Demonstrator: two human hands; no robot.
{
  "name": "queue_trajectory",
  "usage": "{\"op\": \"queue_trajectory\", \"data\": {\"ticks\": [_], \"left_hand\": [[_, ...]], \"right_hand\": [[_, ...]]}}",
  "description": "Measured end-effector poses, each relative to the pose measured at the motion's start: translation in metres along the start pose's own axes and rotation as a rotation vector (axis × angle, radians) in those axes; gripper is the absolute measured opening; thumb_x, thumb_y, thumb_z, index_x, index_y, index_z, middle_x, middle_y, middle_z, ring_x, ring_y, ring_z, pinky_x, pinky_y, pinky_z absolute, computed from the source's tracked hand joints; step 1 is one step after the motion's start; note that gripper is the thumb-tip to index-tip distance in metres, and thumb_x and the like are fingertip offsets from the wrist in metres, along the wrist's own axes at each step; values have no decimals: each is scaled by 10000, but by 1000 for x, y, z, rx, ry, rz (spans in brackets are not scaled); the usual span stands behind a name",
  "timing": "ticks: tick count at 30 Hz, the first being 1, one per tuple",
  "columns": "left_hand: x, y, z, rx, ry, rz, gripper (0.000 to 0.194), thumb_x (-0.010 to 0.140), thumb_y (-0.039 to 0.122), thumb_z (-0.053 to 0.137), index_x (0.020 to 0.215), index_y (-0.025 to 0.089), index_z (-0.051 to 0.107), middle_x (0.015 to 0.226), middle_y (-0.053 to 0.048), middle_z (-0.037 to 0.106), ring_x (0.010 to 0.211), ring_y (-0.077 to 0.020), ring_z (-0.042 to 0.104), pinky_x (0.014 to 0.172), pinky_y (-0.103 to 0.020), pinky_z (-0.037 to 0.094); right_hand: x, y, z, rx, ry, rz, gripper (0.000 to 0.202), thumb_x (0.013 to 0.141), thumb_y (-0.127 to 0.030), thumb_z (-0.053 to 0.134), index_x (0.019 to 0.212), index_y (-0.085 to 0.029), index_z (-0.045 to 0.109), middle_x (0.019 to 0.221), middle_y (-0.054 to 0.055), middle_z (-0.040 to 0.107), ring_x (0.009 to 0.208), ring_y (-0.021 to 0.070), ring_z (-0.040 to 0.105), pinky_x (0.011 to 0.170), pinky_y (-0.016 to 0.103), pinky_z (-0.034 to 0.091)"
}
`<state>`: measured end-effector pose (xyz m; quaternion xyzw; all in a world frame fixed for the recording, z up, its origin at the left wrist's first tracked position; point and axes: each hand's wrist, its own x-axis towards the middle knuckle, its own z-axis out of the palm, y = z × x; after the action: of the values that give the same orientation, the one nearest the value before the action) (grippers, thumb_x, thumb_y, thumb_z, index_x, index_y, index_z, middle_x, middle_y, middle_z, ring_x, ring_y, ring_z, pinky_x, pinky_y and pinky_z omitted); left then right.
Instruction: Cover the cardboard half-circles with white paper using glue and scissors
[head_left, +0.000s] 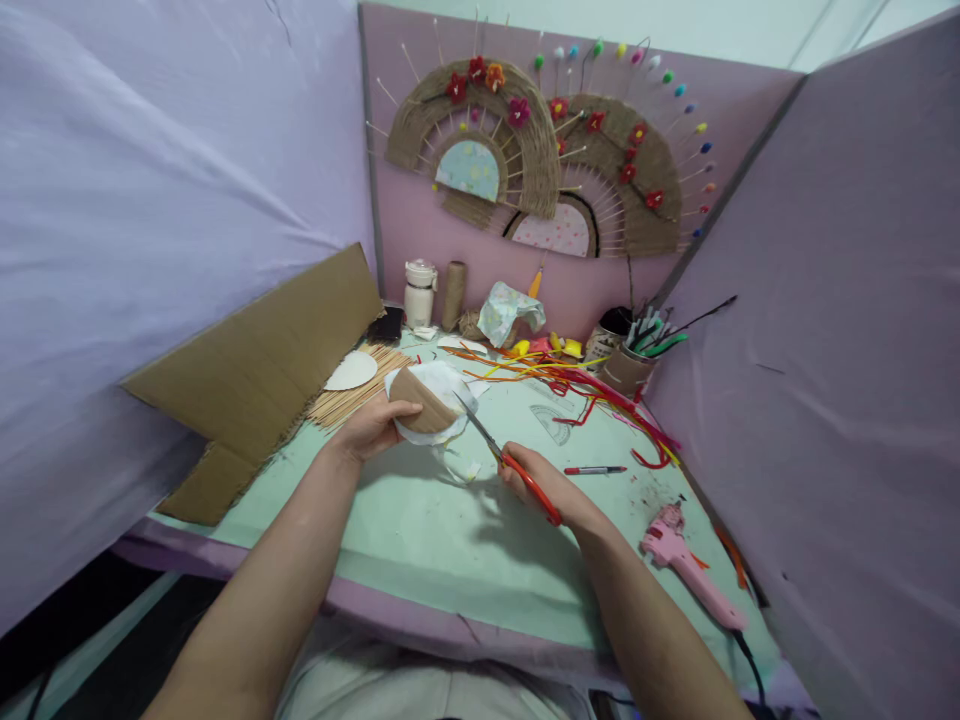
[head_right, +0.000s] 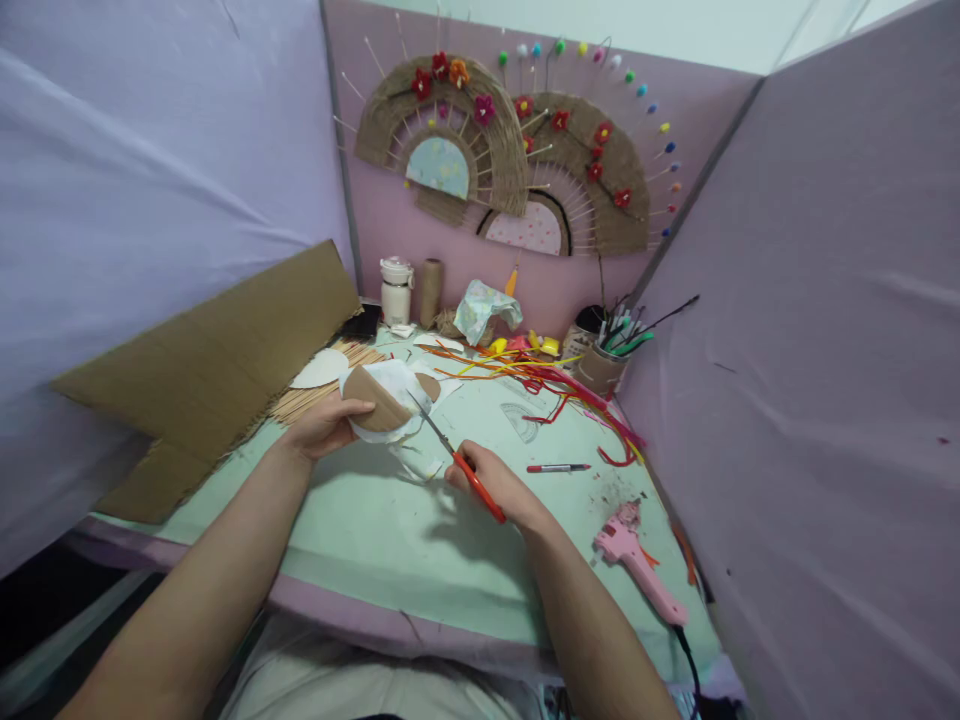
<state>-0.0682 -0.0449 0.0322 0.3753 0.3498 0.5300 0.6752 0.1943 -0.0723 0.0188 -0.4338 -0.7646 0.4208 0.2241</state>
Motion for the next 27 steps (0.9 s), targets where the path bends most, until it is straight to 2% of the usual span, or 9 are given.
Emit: {"op": "queue_trajectory", "data": {"ticks": [5,10,27], "left_hand": [[0,1,-2,33,-4,-21,468,645,112,705,1098,175,602,1004,-54,700,903,-223,647,735,-291,537],[-2,3,1,61,31,-37,505,651,119,691,1141,168,580,1029,-71,694,919,-240,642,722,-304,538],[-2,2,0,49,9,-17,541,630,127,709,1156,164,585,1014,-74,696,889,-228,644,722,-303,530]], "right_hand": [[0,-1,-1,-7,-1,10,199,773,-364,475,700,-202,386,609,-48,431,547,93,360,508,225,272],[0,0,-1,-11,7,11,203,762,-363,491,700,-199,390,618,-45,436,553,92,362,503,222,268],[2,0,0,19,16,45,236,718,-375,527,652,-200,383,590,-58,390,535,86,339,490,215,270]]}}
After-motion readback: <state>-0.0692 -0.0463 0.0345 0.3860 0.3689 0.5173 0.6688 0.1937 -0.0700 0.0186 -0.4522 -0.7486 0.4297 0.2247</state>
